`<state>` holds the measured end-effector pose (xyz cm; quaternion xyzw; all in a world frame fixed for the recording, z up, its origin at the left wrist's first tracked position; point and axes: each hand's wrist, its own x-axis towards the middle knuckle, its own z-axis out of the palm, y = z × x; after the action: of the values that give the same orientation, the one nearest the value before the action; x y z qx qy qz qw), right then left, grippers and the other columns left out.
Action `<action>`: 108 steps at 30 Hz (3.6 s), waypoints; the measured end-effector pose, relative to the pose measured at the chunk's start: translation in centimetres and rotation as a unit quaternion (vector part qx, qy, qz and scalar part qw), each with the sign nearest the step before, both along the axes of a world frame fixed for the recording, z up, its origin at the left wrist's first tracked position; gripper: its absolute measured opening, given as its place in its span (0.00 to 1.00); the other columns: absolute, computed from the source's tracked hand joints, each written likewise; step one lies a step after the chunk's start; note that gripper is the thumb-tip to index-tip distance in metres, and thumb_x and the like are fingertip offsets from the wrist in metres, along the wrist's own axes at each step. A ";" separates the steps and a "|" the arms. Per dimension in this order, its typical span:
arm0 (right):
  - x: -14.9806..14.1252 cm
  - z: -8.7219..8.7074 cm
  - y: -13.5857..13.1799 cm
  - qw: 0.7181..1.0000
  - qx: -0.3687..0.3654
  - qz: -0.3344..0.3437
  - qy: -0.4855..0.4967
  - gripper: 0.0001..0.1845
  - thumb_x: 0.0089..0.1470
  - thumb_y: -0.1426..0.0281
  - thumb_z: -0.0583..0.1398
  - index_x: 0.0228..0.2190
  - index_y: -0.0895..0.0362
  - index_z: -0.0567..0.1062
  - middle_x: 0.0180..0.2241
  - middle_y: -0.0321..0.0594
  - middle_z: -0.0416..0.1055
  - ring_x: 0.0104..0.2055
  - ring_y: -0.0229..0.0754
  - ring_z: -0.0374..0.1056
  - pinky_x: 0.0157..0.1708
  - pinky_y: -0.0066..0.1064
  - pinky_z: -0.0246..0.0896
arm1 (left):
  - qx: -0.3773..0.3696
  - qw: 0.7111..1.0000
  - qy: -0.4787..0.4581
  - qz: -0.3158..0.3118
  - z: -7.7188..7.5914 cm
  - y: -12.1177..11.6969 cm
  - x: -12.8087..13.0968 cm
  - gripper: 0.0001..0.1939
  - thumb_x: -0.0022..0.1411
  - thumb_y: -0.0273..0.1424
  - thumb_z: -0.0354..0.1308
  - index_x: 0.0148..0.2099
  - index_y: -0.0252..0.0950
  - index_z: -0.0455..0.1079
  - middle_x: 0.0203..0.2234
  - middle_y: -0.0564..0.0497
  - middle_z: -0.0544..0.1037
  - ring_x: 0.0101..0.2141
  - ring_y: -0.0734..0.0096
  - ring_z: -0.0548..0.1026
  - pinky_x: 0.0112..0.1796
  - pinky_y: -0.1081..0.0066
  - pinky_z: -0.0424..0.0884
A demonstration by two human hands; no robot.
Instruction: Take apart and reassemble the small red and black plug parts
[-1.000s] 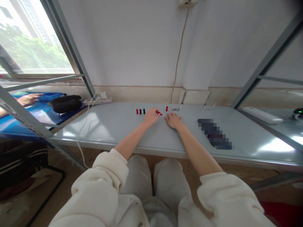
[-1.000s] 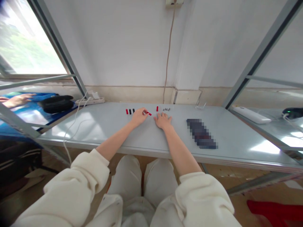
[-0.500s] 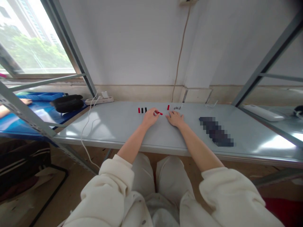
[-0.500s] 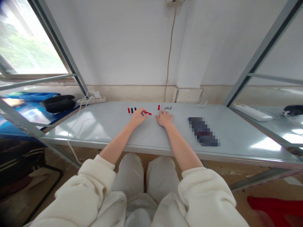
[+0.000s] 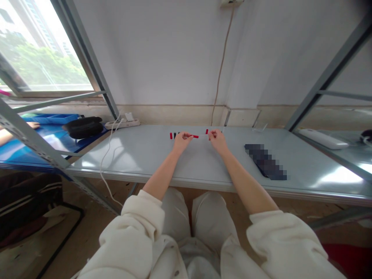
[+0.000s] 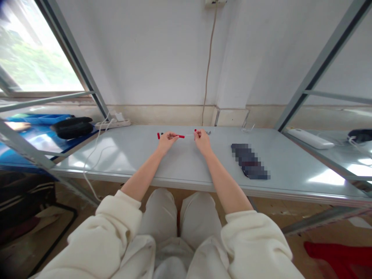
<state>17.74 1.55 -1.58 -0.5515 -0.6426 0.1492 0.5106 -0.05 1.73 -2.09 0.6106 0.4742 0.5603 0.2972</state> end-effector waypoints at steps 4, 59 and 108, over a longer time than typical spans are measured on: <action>0.0 0.0 0.0 0.998 -0.028 0.050 0.038 0.12 0.50 0.60 0.52 0.23 0.56 0.62 0.17 0.34 0.62 0.20 0.35 0.57 0.25 0.28 0.52 | -0.054 0.996 -0.070 -0.027 0.1 -0.1 0.0 0.06 0.46 0.30 0.60 0.28 0.33 0.67 0.22 0.51 0.72 0.23 0.77 0.67 0.28 0.73 0.62; -4.0 0.1 -0.2 0.979 -0.063 0.135 -0.136 0.05 0.43 0.70 0.59 0.22 0.57 0.66 0.22 0.36 0.68 0.24 0.35 0.62 0.26 0.27 0.55 | -0.033 0.976 -0.213 0.002 2.0 -1.2 0.0 0.09 0.51 0.35 0.57 0.29 0.34 0.63 0.20 0.55 0.69 0.17 0.83 0.64 0.21 0.78 0.58; 1.3 -0.3 4.4 0.929 -0.220 -0.142 -0.261 0.22 0.46 0.58 0.57 0.40 0.59 0.72 0.44 0.51 0.69 0.47 0.51 0.64 0.43 0.39 0.57 | 0.107 0.931 0.347 -0.024 0.8 -2.6 0.6 0.11 0.58 0.32 0.46 0.32 0.35 0.70 0.23 0.51 0.73 0.26 0.73 0.68 0.28 0.74 0.59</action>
<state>19.00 5.96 -1.89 -0.7553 -0.6190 0.0632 0.2060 0.56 -0.87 -1.28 0.8064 0.4704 0.3533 0.0606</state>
